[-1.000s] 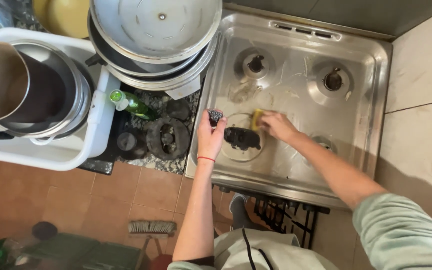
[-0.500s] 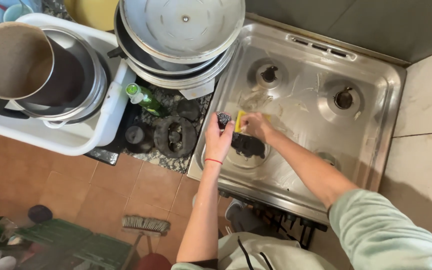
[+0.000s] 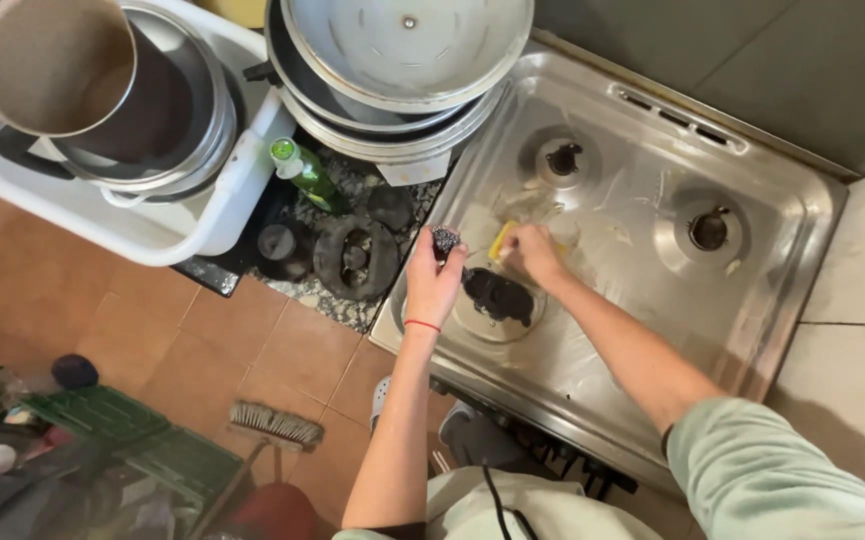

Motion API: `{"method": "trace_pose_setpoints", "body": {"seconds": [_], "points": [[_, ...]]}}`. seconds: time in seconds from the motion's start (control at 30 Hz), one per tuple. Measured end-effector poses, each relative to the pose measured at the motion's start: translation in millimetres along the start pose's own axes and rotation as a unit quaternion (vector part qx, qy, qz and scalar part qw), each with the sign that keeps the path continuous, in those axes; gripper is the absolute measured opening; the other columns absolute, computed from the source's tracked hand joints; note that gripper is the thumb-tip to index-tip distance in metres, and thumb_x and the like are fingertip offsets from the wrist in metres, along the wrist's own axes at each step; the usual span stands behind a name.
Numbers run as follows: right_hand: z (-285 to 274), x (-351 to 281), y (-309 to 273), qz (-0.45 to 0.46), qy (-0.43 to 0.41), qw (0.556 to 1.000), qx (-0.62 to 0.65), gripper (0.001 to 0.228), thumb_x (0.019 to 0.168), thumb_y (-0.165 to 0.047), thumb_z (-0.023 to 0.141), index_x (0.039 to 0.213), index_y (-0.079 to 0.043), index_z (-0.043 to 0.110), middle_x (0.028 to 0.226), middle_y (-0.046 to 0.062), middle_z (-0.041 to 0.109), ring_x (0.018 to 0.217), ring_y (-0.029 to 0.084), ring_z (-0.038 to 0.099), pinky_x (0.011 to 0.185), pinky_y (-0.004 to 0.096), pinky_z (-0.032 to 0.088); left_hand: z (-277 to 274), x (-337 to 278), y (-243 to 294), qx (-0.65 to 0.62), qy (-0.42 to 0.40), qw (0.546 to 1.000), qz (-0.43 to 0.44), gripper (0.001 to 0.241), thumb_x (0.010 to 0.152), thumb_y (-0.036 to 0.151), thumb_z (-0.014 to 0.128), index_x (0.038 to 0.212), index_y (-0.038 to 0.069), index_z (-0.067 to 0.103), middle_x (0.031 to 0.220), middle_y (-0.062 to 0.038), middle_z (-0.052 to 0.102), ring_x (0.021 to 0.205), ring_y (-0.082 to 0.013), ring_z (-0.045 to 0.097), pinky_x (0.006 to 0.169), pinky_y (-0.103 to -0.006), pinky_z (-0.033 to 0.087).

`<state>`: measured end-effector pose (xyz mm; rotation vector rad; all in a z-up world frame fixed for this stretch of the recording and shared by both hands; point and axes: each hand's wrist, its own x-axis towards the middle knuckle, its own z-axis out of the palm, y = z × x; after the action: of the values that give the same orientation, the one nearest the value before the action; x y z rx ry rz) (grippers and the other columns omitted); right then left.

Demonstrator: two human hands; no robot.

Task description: Cleaning a gas stove top with a sponge and then washing the sponge in a sink.

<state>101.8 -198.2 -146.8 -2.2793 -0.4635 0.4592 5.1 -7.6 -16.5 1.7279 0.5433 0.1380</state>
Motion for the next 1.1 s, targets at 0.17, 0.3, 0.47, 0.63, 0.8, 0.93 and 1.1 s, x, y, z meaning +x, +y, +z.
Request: {"method": "trace_pose_setpoints", "body": {"seconds": [0.17,0.3,0.47,0.63,0.8,0.93,1.1], "points": [[-5.2,-34.0,18.8,0.015,0.033,0.999,-0.030,0.010,0.077,-0.012,0.077,0.086,-0.009,0.077,0.078,0.019,0.071,0.071,0.034,0.072,0.068,0.043,0.056,7.3,-4.2,-6.9,-0.039,-0.011,0.999,-0.005,0.019,0.093,0.012,0.068,0.109,0.004,0.060,0.087,-0.006,0.065,0.071,-0.0128,0.062,0.064,-0.0293,0.052],[-12.2,-99.1,113.4,0.070,0.049,0.993,-0.087,0.009,0.084,-0.017,0.076,0.085,-0.009,0.075,0.082,0.017,0.073,0.077,0.033,0.074,0.074,0.043,0.058,16.4,-1.8,0.9,-0.034,-0.005,0.999,0.018,0.019,0.092,0.012,0.067,0.110,0.005,0.062,0.089,-0.005,0.070,0.076,-0.0110,0.066,0.064,-0.0279,0.053],[-20.3,-65.6,139.0,0.075,0.106,0.989,-0.074,0.010,0.081,-0.015,0.076,0.089,-0.009,0.077,0.085,0.016,0.075,0.079,0.031,0.075,0.075,0.043,0.059,17.6,-4.5,-5.5,-0.050,-0.017,0.999,0.009,0.020,0.093,0.013,0.068,0.110,0.005,0.061,0.090,-0.005,0.068,0.074,-0.0106,0.064,0.064,-0.0267,0.054],[-58.3,22.5,135.6,0.149,0.137,0.976,-0.078,0.020,0.074,-0.017,0.084,0.091,-0.007,0.079,0.083,0.019,0.074,0.077,0.033,0.075,0.071,0.044,0.058,18.7,-8.2,-8.1,-0.033,-0.024,0.999,-0.017,0.019,0.093,0.012,0.069,0.108,0.005,0.062,0.086,-0.006,0.067,0.069,-0.0117,0.060,0.061,-0.0272,0.051],[-26.8,-36.5,138.0,0.128,0.162,0.977,-0.059,0.011,0.085,-0.015,0.071,0.092,-0.009,0.078,0.086,0.017,0.075,0.081,0.033,0.076,0.075,0.045,0.060,19.1,-16.1,-9.0,-0.014,-0.037,0.999,-0.027,0.018,0.092,0.012,0.069,0.107,0.005,0.062,0.084,-0.006,0.067,0.069,-0.0125,0.061,0.063,-0.0289,0.052],[-9.3,-67.9,129.2,0.074,0.130,0.976,-0.156,0.010,0.084,-0.017,0.072,0.087,-0.009,0.078,0.085,0.018,0.074,0.081,0.039,0.071,0.076,0.050,0.057,22.6,-4.8,4.7,-0.040,-0.040,0.998,-0.007,0.019,0.092,0.013,0.068,0.108,0.005,0.061,0.086,-0.005,0.069,0.073,-0.0120,0.065,0.065,-0.0285,0.054],[-47.4,10.4,208.0,0.091,0.199,0.966,-0.140,0.018,0.084,-0.026,0.077,0.093,-0.010,0.080,0.083,0.017,0.075,0.076,0.031,0.075,0.071,0.043,0.058,23.8,-7.3,-13.6,-0.039,-0.046,0.998,0.012,0.019,0.093,0.012,0.069,0.109,0.005,0.061,0.088,-0.007,0.067,0.075,-0.0131,0.063,0.065,-0.0285,0.053]]}}
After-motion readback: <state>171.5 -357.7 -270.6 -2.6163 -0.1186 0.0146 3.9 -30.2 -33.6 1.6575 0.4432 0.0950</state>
